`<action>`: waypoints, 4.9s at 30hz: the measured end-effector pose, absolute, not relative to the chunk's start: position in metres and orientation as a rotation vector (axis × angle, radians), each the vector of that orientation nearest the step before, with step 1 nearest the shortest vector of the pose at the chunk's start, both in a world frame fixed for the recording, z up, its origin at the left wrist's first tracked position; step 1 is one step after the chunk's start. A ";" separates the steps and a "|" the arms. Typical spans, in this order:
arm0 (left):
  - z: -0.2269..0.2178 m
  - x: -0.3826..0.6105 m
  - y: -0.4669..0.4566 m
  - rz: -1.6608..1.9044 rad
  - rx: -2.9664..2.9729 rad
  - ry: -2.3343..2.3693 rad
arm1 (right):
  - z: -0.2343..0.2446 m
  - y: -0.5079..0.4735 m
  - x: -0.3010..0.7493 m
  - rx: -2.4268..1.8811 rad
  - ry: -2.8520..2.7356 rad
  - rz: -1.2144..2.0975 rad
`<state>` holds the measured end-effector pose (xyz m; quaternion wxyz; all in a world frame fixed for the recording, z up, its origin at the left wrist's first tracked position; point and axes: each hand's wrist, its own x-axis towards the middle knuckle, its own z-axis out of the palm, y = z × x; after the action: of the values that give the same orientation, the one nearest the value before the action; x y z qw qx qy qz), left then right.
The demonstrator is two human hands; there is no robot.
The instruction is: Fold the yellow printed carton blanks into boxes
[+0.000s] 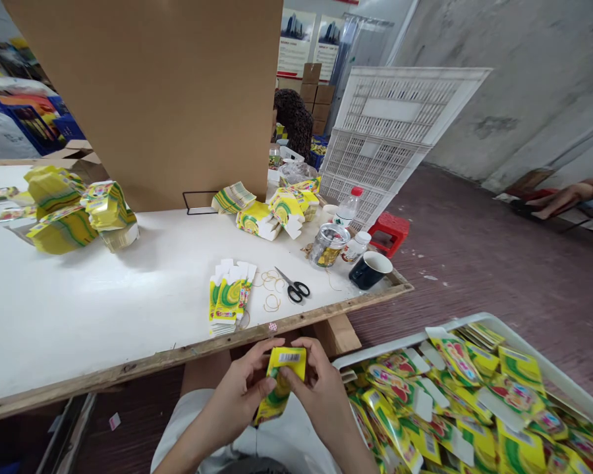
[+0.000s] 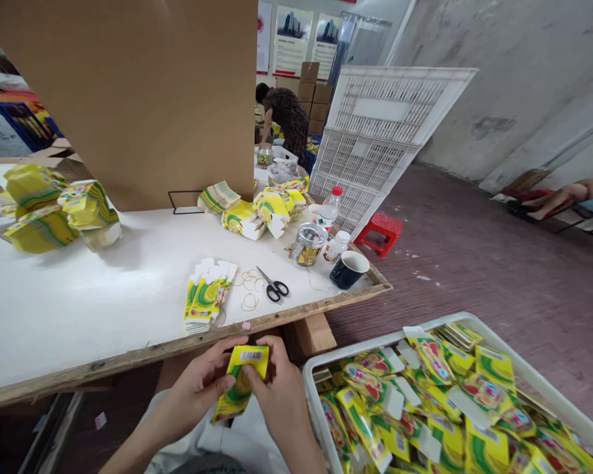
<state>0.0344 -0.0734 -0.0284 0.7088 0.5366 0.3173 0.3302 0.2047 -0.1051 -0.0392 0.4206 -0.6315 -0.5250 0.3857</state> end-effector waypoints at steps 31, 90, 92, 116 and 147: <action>-0.032 0.052 -0.077 1.246 1.214 0.929 | -0.037 -0.108 0.201 -1.152 -0.833 1.104; -0.041 0.039 -0.075 0.951 1.104 0.888 | -0.042 -0.118 0.184 -1.443 -1.029 0.821; -0.036 0.036 -0.074 0.920 1.172 0.875 | -0.040 -0.116 0.189 -1.329 -1.005 0.851; -0.027 0.021 -0.076 0.616 0.997 0.458 | -0.020 -0.114 0.213 -1.322 -1.412 0.907; -0.032 0.036 -0.070 0.779 0.896 0.648 | -0.027 -0.109 0.204 -1.633 -1.420 0.832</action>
<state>0.0357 -0.0699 -0.0320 0.7799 0.4147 0.2998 0.3604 0.2040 -0.1086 -0.0269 0.4001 -0.6455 -0.5614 0.3287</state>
